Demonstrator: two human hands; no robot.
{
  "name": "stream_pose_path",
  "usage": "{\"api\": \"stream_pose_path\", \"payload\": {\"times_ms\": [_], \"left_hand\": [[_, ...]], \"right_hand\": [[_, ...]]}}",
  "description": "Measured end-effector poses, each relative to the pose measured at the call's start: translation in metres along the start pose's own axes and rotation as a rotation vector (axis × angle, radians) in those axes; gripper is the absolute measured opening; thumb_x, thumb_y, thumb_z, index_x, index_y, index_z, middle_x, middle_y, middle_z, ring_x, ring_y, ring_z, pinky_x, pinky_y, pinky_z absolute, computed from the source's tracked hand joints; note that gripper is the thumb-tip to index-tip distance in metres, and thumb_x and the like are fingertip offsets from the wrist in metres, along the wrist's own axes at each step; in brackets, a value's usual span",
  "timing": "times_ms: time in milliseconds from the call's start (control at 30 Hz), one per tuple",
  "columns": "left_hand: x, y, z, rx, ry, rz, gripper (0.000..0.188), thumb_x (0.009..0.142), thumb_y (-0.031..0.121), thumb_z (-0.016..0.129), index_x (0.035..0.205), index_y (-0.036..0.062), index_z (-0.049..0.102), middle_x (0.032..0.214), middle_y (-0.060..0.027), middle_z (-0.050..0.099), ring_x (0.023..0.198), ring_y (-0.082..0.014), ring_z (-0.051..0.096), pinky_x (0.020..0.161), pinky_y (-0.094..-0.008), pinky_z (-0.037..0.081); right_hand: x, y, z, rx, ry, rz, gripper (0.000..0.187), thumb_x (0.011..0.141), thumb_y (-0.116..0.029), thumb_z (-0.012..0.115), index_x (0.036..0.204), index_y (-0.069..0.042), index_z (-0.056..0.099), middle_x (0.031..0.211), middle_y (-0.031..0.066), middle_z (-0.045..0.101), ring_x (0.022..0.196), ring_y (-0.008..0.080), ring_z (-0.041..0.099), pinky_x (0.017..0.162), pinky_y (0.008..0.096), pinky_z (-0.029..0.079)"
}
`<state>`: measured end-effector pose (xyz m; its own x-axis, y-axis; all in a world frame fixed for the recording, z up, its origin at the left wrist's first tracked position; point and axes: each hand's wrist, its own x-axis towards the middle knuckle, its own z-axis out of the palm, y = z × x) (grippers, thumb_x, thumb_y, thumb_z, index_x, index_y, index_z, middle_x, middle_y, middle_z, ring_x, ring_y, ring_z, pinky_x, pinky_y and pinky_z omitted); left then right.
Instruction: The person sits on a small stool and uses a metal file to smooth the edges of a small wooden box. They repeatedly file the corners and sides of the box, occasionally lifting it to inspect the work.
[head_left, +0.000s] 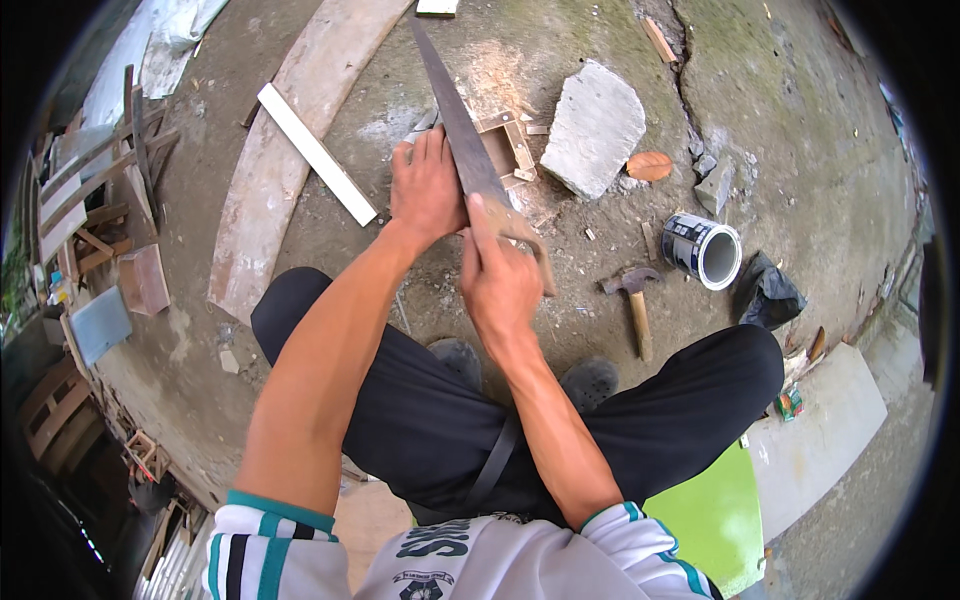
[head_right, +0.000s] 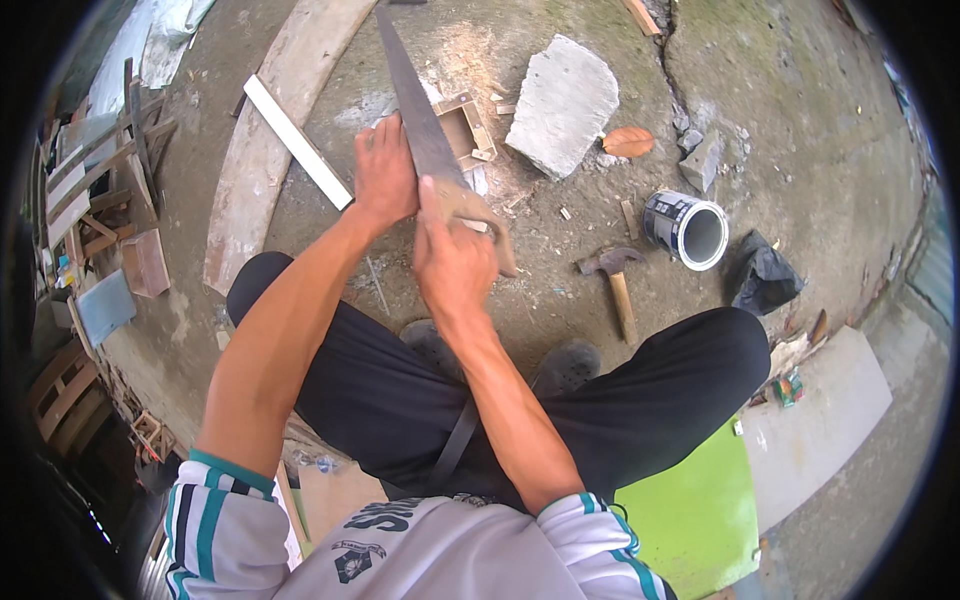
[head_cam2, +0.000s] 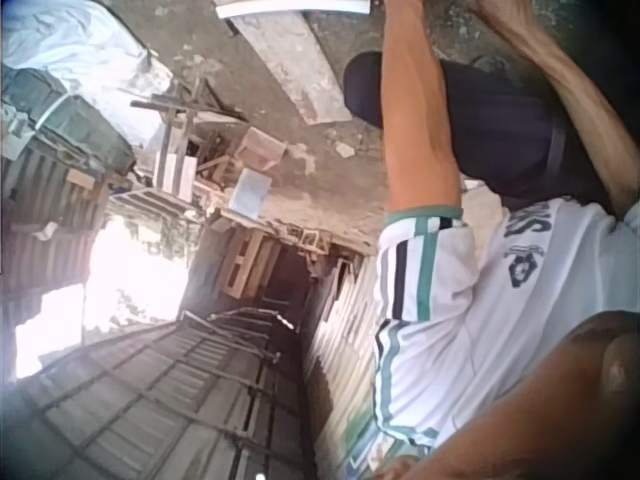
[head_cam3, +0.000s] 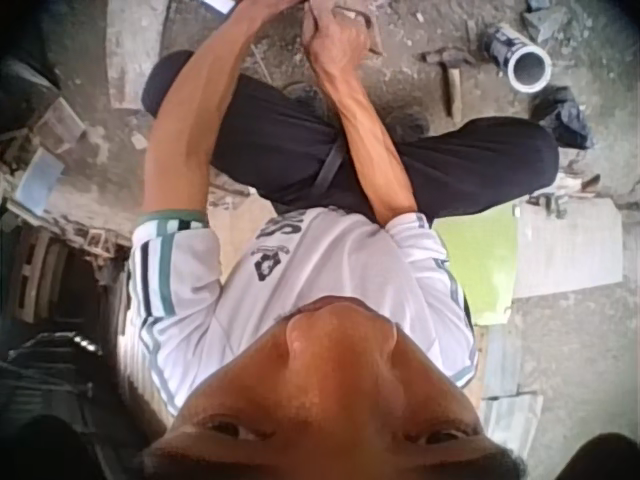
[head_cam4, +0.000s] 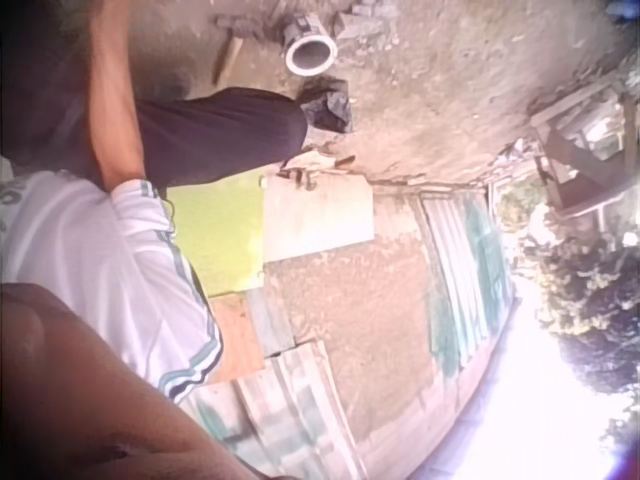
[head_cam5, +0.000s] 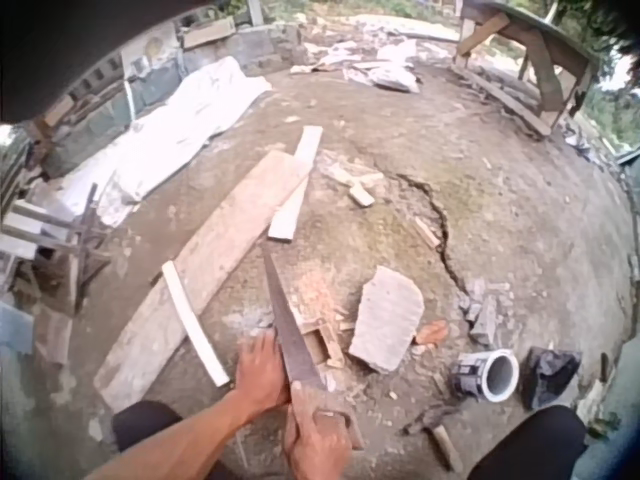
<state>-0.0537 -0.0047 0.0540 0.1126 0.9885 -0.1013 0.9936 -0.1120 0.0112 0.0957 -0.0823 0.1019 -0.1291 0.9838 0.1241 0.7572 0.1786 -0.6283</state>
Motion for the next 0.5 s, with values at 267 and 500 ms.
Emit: {"api": "stream_pose_path", "payload": {"times_ms": [267,500], "left_hand": [[0.001,0.001,-0.003,-0.015,-0.031,0.005,0.089,0.075,0.048,0.078,0.140,-0.0048,0.047,0.141,-0.0162,0.048,0.135,-0.0266,0.042,0.109,-0.0491,0.030],[0.001,0.001,-0.005,-0.028,-0.047,0.025,0.088,0.076,0.046,0.076,0.141,-0.0048,0.046,0.142,-0.0158,0.047,0.134,-0.0265,0.043,0.109,-0.0487,0.029]], "right_hand": [[-0.003,0.000,0.006,-0.049,-0.020,0.009,0.061,0.089,-0.012,0.075,0.147,-0.021,0.060,0.064,0.0096,0.060,0.057,0.0272,0.059,0.061,0.0404,0.044],[-0.006,-0.004,0.004,-0.051,-0.046,0.053,0.061,0.089,-0.010,0.074,0.148,-0.021,0.060,0.068,0.0099,0.062,0.061,0.0265,0.062,0.062,0.0405,0.044]]}}
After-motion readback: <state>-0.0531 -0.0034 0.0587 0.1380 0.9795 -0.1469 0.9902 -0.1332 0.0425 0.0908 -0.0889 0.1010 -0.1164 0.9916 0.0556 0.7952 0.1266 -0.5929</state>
